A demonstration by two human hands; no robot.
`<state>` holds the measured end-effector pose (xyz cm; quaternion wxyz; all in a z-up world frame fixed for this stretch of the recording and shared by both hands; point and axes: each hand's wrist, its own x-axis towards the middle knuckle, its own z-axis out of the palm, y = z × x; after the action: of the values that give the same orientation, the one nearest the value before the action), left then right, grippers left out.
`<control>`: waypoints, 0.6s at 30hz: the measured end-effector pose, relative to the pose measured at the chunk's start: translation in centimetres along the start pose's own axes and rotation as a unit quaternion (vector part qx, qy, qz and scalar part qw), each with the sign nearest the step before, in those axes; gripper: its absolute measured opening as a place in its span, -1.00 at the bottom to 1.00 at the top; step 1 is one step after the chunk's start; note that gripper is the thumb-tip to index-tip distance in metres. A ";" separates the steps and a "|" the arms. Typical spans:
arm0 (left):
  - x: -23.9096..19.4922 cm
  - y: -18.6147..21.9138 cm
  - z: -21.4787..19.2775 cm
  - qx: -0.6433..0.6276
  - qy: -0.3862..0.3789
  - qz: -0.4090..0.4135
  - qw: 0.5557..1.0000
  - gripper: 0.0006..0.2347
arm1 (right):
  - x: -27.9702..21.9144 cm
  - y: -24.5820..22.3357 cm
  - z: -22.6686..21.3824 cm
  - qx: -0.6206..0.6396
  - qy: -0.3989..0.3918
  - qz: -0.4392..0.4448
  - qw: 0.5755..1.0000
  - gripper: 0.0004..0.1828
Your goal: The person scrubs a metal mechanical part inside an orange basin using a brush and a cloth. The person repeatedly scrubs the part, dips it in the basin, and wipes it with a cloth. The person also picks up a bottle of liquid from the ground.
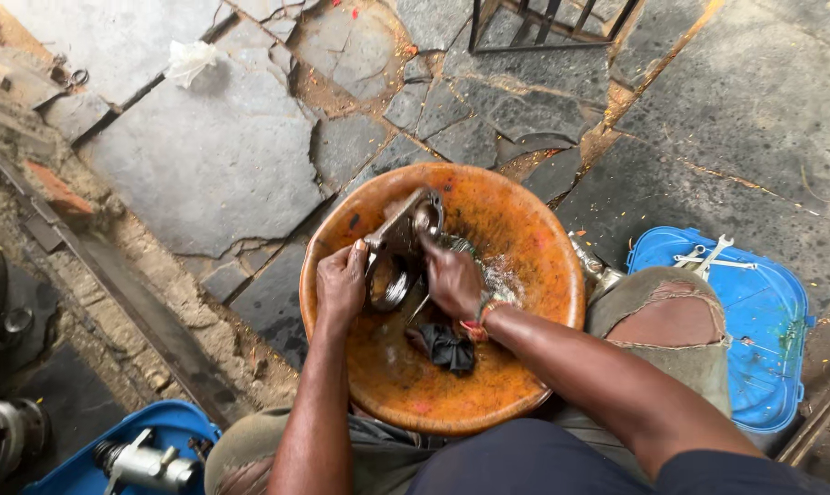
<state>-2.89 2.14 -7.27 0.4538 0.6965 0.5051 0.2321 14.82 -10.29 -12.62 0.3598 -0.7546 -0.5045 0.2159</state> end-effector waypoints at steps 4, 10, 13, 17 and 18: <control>-0.4 0.9 -0.3 -0.034 -0.002 -0.030 0.999 -0.70 | -0.8 -1.4 -1.4 0.033 0.030 0.084 0.996 -0.50; 0.3 -0.8 0.1 -0.084 0.001 -0.022 0.996 -0.67 | -0.3 -3.0 -1.4 -0.106 -0.002 -0.115 0.988 -0.37; 1.2 -1.8 -0.1 -0.011 0.012 0.000 1.000 -0.65 | 1.4 -1.8 -4.2 -0.142 -0.016 -0.120 0.982 -0.31; 1.0 -1.8 -0.1 0.030 0.004 0.012 0.999 -0.62 | -1.7 -3.3 -1.3 -0.091 -0.044 -0.074 0.992 -0.29; 0.8 -1.4 -0.1 0.007 0.010 -0.003 1.000 -0.64 | -1.2 -3.1 -1.8 -0.142 -0.036 -0.109 0.983 -0.25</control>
<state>-3.37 3.03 -8.51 0.4451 0.6955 0.5132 0.2339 13.69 -11.26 -9.12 0.2525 -0.7303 -0.6216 0.1287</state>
